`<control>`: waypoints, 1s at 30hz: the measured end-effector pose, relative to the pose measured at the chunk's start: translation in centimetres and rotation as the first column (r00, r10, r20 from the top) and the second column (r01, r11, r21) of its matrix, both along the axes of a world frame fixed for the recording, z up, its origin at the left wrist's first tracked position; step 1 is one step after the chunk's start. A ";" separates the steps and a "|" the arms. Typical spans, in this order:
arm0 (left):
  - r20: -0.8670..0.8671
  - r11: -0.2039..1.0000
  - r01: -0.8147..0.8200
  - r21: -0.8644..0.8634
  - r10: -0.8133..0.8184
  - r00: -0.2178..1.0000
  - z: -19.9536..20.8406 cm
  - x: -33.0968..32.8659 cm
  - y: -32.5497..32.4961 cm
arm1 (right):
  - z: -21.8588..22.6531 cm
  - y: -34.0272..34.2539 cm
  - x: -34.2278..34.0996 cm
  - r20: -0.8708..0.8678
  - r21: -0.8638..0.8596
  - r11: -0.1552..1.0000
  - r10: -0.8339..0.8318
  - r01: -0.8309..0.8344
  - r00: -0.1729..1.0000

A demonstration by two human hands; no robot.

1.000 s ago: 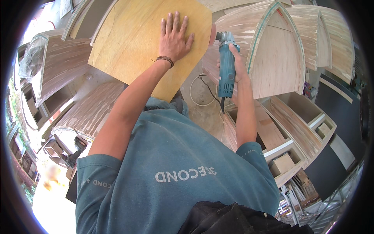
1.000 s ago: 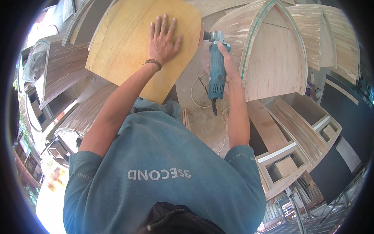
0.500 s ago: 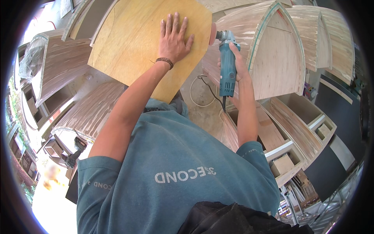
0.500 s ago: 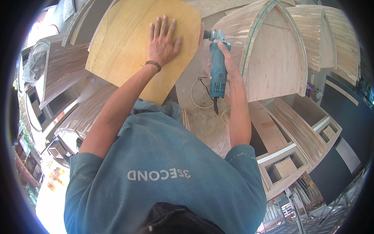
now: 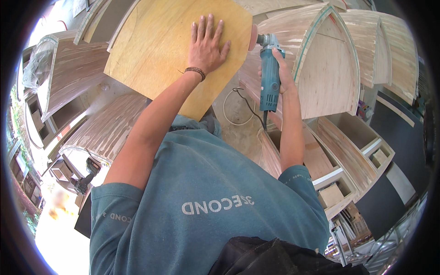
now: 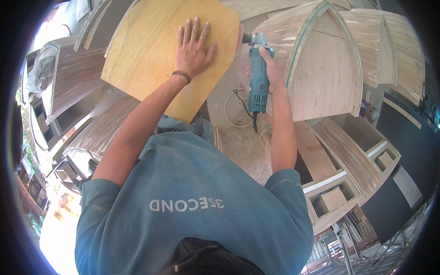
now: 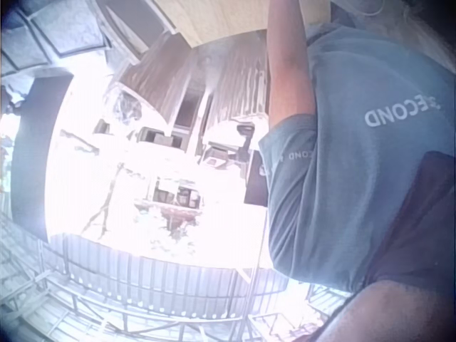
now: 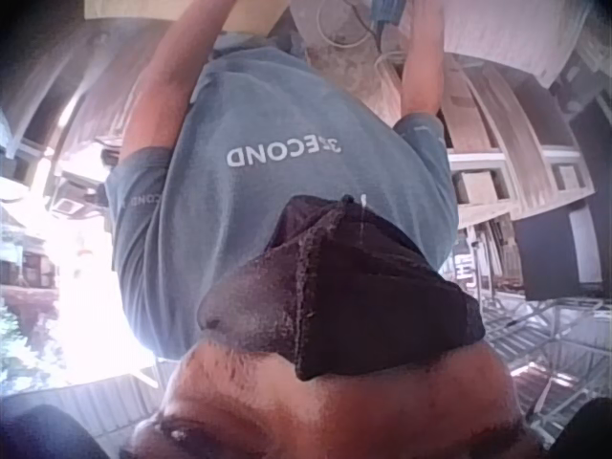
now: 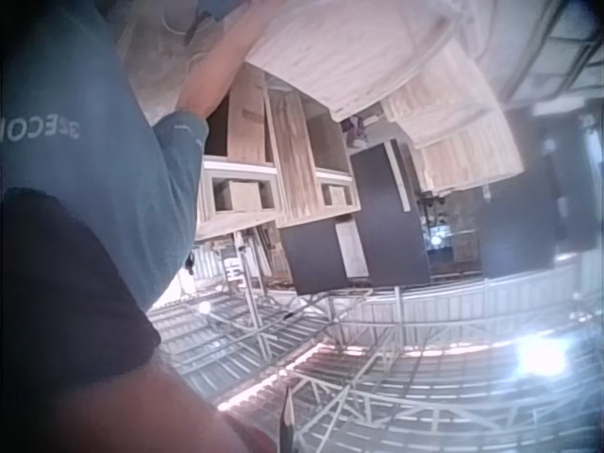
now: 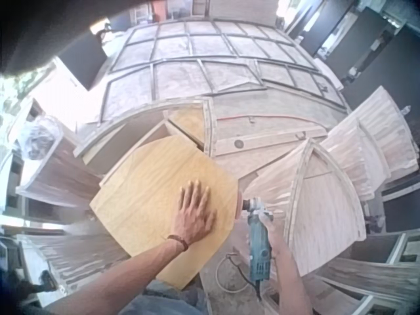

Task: The person positions a curved wooden panel on a workbench, marks its edges with a pen, and sands the surface and edges using a handheld electric sander. The person handles the panel and the sander throughout the task.

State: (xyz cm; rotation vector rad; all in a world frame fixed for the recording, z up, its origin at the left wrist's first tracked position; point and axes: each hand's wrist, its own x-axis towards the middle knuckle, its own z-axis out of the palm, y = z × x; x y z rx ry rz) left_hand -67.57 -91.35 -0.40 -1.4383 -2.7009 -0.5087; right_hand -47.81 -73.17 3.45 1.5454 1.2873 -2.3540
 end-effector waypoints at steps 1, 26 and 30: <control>-0.002 1.000 -0.001 -0.001 0.001 1.000 0.0 0.0 0.1 | 0.0 0.1 0.0 0.000 0.006 1.000 -0.002 0.002 1.000; 0.016 1.000 -0.005 -0.003 0.005 1.000 0.2 0.1 0.4 | 0.5 1.8 -1.2 -0.029 0.007 0.999 0.043 -0.043 0.999; 0.018 1.000 -0.005 -0.005 0.005 1.000 0.2 0.0 0.4 | 0.6 2.1 -1.4 -0.028 0.011 0.999 0.045 -0.045 0.999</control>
